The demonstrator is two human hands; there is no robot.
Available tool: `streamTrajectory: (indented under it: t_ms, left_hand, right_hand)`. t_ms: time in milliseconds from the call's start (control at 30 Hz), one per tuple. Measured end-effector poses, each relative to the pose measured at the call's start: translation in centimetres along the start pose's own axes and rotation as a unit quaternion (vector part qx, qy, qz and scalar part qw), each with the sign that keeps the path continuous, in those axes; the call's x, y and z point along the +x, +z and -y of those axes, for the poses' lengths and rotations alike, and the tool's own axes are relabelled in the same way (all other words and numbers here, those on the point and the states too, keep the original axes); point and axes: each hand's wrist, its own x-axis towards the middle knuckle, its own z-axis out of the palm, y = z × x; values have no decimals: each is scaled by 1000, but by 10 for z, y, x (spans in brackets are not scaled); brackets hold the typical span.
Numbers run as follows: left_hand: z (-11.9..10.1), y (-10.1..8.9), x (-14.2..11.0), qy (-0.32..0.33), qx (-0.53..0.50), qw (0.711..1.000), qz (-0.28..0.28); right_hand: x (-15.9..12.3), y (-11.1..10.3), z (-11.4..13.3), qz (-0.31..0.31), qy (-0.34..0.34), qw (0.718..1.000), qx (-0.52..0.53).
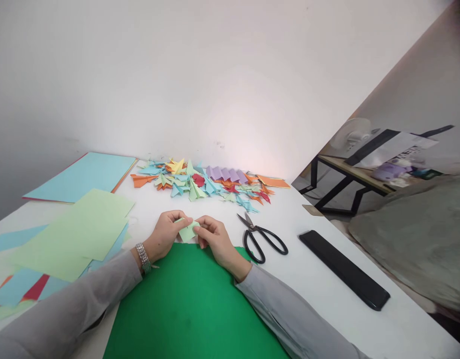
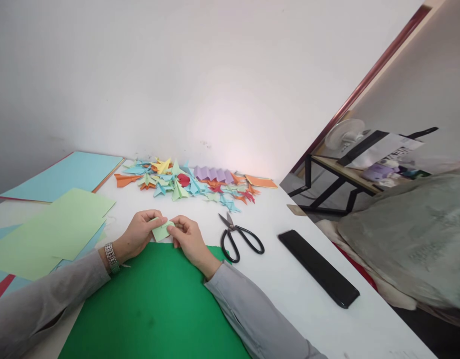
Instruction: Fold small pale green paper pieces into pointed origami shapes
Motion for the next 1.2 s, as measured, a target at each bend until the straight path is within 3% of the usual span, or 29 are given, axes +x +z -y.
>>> streamTrajectory:
  t_ms: [100,200,333,633,767,900,1033,1200]
  left_hand:
    - [-1,0,0,-23,-30,999,21]
    - [-2,-1,0,-4,-22,999,39]
    - [-1,-3,0,20,-2,1000,12]
    - [-1,1,0,-43,-33,998,30]
    - [-4,3,0,-13,-90,996,15]
    - [-4,3,-1,9,-66,997,29]
    - [-2,1,0,11,-60,997,46]
    - [-1,-2,4,-10,-97,995,8]
  right_hand:
    - [0,1,1,7,-2,1000,7]
    - [2,2,-1,-5,14,1000,24]
    - [3,0,-4,-23,35,998,43]
    - [2,0,-4,-3,0,1000,-2]
    - [3,0,-5,-78,0,997,18]
    - [5,0,-6,-130,-2,991,42]
    - [4,1,-3,-134,-10,989,62]
    - [1,1,-2,-93,9,995,44]
